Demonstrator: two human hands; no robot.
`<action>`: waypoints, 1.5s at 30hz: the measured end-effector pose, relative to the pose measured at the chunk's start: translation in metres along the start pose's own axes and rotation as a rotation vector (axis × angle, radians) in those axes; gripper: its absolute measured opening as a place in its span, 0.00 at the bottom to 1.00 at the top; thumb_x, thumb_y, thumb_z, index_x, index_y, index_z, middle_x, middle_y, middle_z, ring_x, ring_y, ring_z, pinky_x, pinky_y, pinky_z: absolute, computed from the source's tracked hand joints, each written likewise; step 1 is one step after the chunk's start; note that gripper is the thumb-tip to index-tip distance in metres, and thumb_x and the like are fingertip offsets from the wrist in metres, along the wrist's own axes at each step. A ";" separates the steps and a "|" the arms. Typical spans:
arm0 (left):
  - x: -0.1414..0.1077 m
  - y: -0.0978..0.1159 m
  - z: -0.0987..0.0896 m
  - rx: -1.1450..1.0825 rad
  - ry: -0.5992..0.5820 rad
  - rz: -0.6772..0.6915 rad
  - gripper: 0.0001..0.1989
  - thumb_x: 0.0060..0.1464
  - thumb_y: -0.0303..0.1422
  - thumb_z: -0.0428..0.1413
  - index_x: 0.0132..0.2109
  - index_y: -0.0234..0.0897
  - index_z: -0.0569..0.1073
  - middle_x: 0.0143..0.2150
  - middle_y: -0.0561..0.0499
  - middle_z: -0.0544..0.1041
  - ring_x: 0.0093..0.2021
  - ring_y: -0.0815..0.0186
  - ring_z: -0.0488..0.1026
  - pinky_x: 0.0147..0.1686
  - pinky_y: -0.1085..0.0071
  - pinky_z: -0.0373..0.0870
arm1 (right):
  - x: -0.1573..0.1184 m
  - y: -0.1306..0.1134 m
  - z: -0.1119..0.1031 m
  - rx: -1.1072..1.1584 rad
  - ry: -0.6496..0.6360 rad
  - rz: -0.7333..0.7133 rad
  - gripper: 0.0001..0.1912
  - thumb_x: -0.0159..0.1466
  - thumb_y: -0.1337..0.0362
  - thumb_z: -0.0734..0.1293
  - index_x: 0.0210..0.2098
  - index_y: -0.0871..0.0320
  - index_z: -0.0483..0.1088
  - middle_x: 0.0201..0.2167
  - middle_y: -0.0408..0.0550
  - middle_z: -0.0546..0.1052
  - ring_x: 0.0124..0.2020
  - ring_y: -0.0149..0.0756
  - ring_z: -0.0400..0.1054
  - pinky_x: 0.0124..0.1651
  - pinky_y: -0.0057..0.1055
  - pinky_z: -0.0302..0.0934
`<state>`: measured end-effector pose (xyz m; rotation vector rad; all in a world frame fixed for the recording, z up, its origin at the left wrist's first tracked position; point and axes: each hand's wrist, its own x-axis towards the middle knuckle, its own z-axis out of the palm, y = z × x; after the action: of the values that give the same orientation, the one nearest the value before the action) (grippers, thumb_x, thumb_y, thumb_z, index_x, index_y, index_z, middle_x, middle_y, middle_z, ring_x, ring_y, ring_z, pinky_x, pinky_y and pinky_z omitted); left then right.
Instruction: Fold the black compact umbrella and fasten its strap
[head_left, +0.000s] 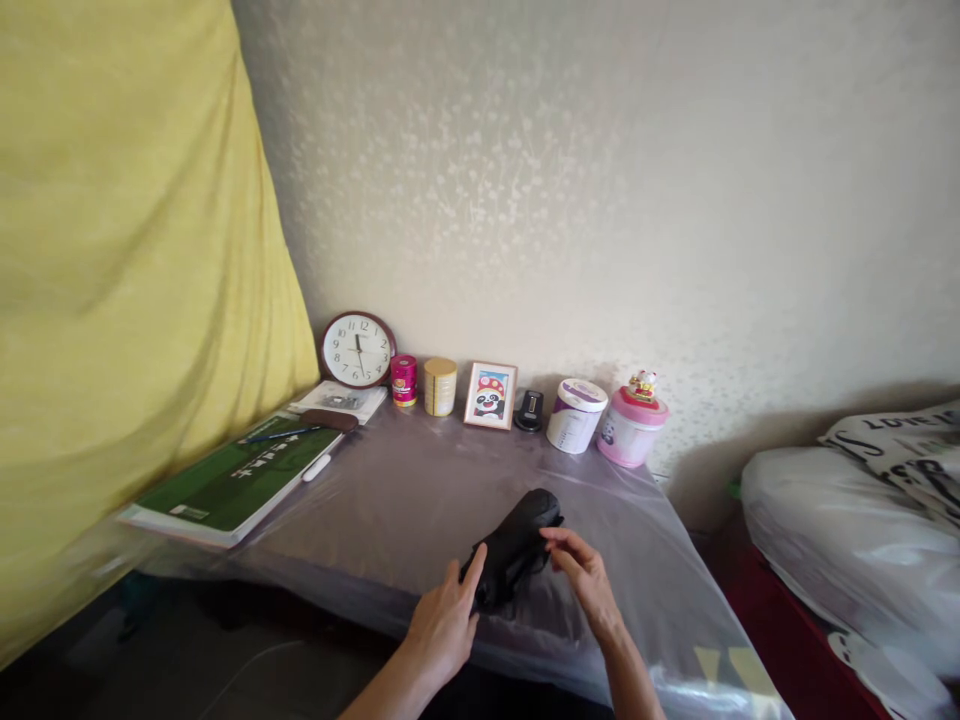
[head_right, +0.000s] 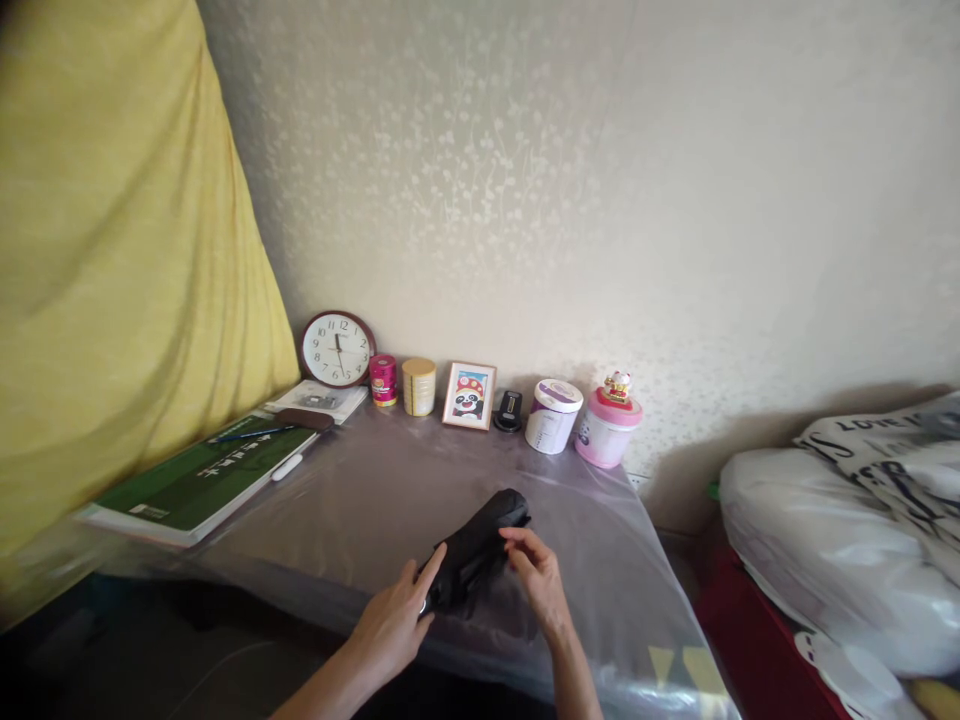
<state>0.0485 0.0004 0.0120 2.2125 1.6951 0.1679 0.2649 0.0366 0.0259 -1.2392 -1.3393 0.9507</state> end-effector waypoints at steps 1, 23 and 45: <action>0.000 0.000 -0.001 -0.003 0.003 0.004 0.40 0.51 0.27 0.49 0.63 0.49 0.32 0.53 0.42 0.62 0.42 0.60 0.71 0.39 0.68 0.64 | -0.003 0.006 -0.009 -0.011 0.053 0.019 0.14 0.52 0.59 0.65 0.37 0.57 0.73 0.25 0.43 0.71 0.24 0.30 0.60 0.30 0.27 0.58; 0.011 -0.044 -0.019 -0.784 -0.126 -0.231 0.30 0.55 0.40 0.40 0.63 0.39 0.39 0.39 0.44 0.71 0.30 0.65 0.72 0.27 0.70 0.68 | -0.017 0.058 -0.051 -0.306 0.258 0.040 0.19 0.54 0.53 0.61 0.37 0.60 0.72 0.29 0.47 0.75 0.27 0.35 0.67 0.31 0.29 0.62; 0.023 -0.045 -0.034 -0.458 0.018 0.012 0.37 0.44 0.25 0.47 0.62 0.41 0.45 0.50 0.42 0.68 0.36 0.65 0.72 0.35 0.70 0.67 | -0.019 0.053 -0.047 -0.401 0.311 -0.041 0.16 0.52 0.56 0.59 0.32 0.57 0.74 0.30 0.48 0.77 0.32 0.40 0.69 0.36 0.32 0.63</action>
<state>0.0036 0.0388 0.0260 1.8824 1.4721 0.5244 0.3193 0.0219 -0.0220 -1.5808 -1.3340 0.4436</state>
